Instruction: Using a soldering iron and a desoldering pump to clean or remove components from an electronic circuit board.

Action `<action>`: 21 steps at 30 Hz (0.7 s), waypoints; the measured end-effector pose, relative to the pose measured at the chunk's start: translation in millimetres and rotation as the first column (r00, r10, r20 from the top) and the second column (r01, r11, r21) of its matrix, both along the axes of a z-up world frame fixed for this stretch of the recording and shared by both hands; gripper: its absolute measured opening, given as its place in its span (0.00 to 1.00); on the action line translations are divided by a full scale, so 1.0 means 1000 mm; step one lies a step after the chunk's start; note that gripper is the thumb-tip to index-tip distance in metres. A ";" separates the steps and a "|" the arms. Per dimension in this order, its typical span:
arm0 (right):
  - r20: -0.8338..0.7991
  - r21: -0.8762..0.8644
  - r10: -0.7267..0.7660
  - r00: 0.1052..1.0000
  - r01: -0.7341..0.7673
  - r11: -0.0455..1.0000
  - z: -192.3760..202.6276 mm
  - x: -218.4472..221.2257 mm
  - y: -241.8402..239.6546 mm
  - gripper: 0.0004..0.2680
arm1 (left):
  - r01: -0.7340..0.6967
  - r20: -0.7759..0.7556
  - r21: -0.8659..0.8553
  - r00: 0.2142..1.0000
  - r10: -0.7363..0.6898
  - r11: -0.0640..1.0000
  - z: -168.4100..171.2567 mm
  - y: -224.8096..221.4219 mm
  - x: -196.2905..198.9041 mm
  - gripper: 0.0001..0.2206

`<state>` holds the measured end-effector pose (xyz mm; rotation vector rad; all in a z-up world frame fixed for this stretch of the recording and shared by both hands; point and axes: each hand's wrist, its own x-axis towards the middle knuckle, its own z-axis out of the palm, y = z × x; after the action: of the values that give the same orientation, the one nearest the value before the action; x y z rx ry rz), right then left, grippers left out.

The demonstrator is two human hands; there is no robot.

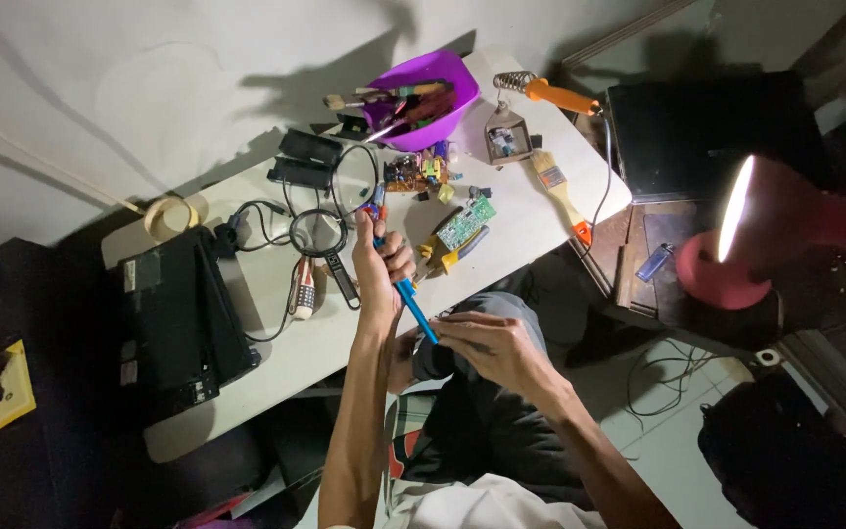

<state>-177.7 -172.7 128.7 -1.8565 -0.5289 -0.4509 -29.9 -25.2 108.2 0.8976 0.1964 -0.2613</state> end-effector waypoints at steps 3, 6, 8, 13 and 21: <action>-0.041 0.001 -0.054 0.998 0.054 0.999 -0.006 0.000 0.004 0.06 | -0.021 0.004 -0.034 1.000 0.021 0.999 -0.024 0.007 0.011 0.17; -0.046 -0.047 -0.105 0.993 0.103 0.994 -0.043 -0.003 0.006 0.06 | -0.039 -0.006 -0.001 0.999 0.039 0.999 -0.019 0.005 0.012 0.17; -0.046 -0.079 -0.147 0.988 0.143 0.987 -0.032 -0.008 0.015 0.06 | -0.029 -0.025 0.063 0.999 0.031 0.998 -0.023 0.004 0.011 0.18; -0.069 -0.053 -0.308 0.949 0.305 0.951 -0.024 0.005 0.030 0.05 | -0.024 -0.102 0.005 0.995 0.024 1.000 0.002 -0.019 -0.014 0.20; -0.086 0.001 -0.292 0.953 0.293 0.956 -0.025 0.004 0.035 0.06 | -0.087 -0.116 0.035 0.989 0.090 0.996 -0.003 -0.007 -0.019 0.20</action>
<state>-173.6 -137.3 103.3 -1.9390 -0.1916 -0.5673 -48.5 -32.6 105.0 0.9011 0.3494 -0.2291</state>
